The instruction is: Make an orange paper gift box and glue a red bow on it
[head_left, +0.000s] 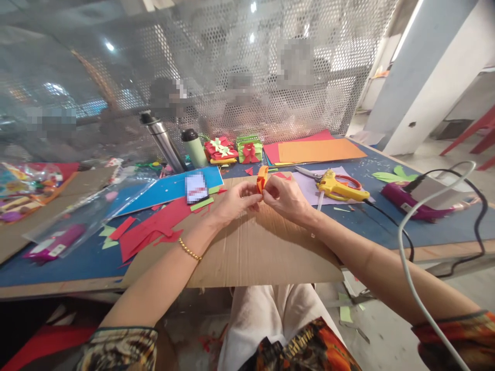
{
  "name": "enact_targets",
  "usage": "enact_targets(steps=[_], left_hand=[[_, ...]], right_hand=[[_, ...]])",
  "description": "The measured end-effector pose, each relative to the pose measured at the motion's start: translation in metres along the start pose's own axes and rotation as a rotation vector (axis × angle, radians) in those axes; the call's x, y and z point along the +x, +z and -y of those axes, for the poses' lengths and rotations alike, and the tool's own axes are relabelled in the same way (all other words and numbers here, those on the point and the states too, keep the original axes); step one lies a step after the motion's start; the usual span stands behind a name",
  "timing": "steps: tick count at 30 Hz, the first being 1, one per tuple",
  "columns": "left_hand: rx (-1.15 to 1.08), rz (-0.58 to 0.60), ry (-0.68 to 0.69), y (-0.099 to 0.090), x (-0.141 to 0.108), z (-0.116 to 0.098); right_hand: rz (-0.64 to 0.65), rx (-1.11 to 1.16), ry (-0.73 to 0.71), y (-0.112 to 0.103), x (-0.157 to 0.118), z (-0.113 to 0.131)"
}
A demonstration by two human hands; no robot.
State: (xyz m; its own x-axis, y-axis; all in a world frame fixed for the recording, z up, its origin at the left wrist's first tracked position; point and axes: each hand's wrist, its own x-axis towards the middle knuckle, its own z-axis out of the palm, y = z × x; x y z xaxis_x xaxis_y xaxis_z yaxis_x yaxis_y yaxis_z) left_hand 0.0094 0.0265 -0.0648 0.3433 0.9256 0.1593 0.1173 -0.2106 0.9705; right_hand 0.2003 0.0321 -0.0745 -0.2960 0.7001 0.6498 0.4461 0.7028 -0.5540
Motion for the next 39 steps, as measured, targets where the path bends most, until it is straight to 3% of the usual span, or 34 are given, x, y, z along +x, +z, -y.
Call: enact_targets(steps=[6,13,24,39], left_hand=[[-0.005,0.004,0.012,0.006,0.001,-0.002],[0.284,-0.067,0.027,0.012,-0.004,-0.009],[0.254,-0.218,-0.035,0.022,-0.006,-0.015],[0.27,-0.273,-0.089,0.028,-0.005,-0.02]], right_hand=[[0.006,-0.026,-0.001,-0.001,0.0,-0.005],[0.066,-0.039,-0.055,0.001,-0.002,-0.005],[-0.027,-0.025,0.094,0.005,-0.005,0.005],[0.063,-0.284,-0.124,0.001,-0.007,0.006]])
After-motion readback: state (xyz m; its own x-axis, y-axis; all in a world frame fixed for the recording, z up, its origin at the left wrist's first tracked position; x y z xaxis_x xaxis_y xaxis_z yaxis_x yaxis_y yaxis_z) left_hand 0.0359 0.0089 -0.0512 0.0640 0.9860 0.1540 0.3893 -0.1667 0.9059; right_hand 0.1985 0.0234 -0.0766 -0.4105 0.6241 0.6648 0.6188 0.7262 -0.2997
